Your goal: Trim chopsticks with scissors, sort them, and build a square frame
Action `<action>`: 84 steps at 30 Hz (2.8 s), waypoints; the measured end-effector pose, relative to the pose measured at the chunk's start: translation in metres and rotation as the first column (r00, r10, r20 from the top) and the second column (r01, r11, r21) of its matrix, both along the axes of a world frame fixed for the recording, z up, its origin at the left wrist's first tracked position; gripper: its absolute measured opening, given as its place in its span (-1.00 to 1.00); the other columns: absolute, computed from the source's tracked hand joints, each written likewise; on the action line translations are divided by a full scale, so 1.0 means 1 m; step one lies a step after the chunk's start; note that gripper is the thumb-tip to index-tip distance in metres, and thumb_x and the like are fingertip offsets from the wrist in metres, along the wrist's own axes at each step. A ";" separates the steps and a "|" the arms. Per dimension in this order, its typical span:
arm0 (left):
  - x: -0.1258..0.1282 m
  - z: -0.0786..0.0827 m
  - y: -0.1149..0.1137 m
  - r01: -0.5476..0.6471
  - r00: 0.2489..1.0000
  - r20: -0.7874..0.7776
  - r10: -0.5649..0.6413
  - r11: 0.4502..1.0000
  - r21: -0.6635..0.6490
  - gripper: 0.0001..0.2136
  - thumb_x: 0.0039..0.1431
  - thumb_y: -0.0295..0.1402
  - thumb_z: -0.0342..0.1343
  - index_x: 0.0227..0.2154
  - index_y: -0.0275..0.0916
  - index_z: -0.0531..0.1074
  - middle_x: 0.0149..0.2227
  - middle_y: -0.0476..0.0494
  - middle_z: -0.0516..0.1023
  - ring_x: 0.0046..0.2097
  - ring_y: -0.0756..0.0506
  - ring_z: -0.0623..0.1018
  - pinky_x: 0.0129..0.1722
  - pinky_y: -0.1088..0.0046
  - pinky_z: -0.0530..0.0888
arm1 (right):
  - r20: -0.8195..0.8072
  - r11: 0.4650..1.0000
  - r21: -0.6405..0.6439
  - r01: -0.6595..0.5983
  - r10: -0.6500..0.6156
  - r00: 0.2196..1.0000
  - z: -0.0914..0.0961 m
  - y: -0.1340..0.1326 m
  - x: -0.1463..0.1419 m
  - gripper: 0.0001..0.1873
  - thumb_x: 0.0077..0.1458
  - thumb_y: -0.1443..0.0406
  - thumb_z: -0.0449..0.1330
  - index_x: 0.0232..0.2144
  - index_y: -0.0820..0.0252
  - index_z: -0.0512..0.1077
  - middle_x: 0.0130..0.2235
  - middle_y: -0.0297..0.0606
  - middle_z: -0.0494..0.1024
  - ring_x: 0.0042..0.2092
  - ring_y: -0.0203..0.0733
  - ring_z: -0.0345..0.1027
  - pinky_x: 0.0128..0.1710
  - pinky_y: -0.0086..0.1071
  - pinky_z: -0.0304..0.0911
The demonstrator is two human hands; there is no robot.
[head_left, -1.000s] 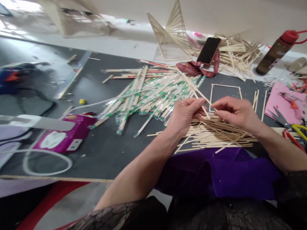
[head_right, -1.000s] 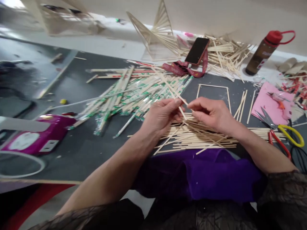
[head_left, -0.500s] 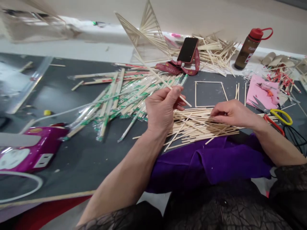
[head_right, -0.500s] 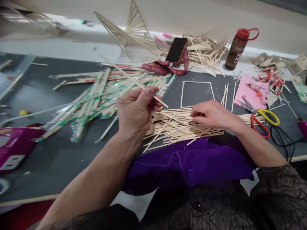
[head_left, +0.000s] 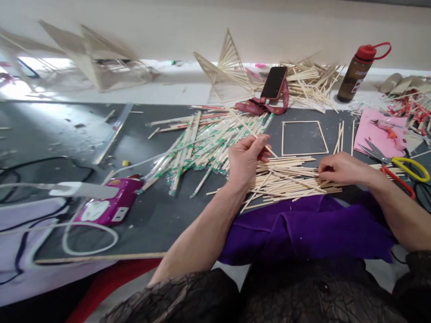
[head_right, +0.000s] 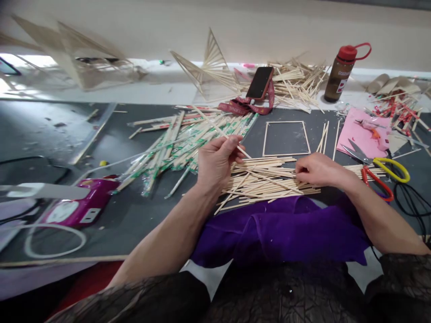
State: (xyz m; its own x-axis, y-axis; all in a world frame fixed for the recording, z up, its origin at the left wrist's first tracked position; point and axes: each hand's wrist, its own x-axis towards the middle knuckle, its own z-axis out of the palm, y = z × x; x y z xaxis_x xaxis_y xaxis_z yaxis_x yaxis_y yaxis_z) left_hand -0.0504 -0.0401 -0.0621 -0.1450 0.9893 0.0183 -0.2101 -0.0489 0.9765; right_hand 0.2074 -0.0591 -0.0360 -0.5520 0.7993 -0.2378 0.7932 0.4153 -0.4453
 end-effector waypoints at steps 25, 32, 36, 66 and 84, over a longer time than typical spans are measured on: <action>0.002 0.001 -0.007 0.121 0.993 0.008 -0.122 0.974 -0.193 -0.77 -0.05 -0.21 0.31 -0.42 -0.29 0.58 -0.59 0.01 0.52 -0.63 0.10 0.42 -0.61 0.61 0.39 | -0.524 0.666 -0.734 0.134 -0.681 0.511 -0.015 0.004 -0.015 -0.66 0.07 0.04 0.29 -0.41 0.20 0.39 -0.51 -0.43 0.46 -0.63 -0.51 0.12 -0.64 -0.54 -0.08; 0.000 0.014 -0.011 0.171 0.966 -0.158 -0.205 0.964 -0.203 -0.82 -0.02 -0.26 0.28 -0.39 -0.26 0.64 -0.61 0.00 0.52 -0.59 0.08 0.44 -0.55 0.57 0.43 | -0.465 0.677 -0.688 0.264 -0.689 0.556 -0.008 0.006 -0.021 -0.79 0.04 0.17 0.28 -0.39 0.19 0.42 -0.54 -0.47 0.41 -0.61 -0.48 0.15 -0.66 -0.54 -0.06; 0.004 0.024 -0.007 0.279 0.946 -0.091 -0.311 0.925 -0.256 -0.84 -0.04 -0.27 0.29 -0.44 -0.25 0.64 -0.59 -0.04 0.53 -0.58 0.07 0.44 -0.57 0.57 0.42 | -0.530 0.730 -0.600 0.328 -0.670 0.520 0.007 0.008 -0.025 -0.79 0.06 0.16 0.26 -0.33 0.19 0.44 -0.51 -0.45 0.42 -0.58 -0.46 0.21 -0.64 -0.54 0.03; 0.014 0.029 0.039 0.339 0.936 0.002 -0.352 0.898 -0.280 -0.75 -0.09 -0.13 0.34 -0.52 -0.24 0.59 -0.55 -0.05 0.57 -0.59 0.09 0.39 -0.55 0.56 0.36 | -0.779 0.935 -0.126 0.333 -0.301 0.551 0.039 0.070 -0.058 -0.56 0.10 0.22 0.23 0.05 0.09 0.37 -0.33 -0.42 0.50 -0.45 -0.38 0.37 -0.52 -0.46 0.22; 0.012 0.010 0.047 0.145 0.982 0.159 -0.104 0.951 -0.274 -0.87 0.01 -0.32 0.31 -0.47 -0.29 0.56 -0.62 0.07 0.49 -0.66 0.13 0.35 -0.68 0.64 0.29 | -0.155 0.911 -0.024 -0.411 0.403 0.902 0.035 0.060 -0.065 -0.79 0.16 0.44 0.15 -0.25 0.21 0.59 -0.28 -0.24 0.59 -0.31 -0.29 0.40 -0.35 -0.41 0.09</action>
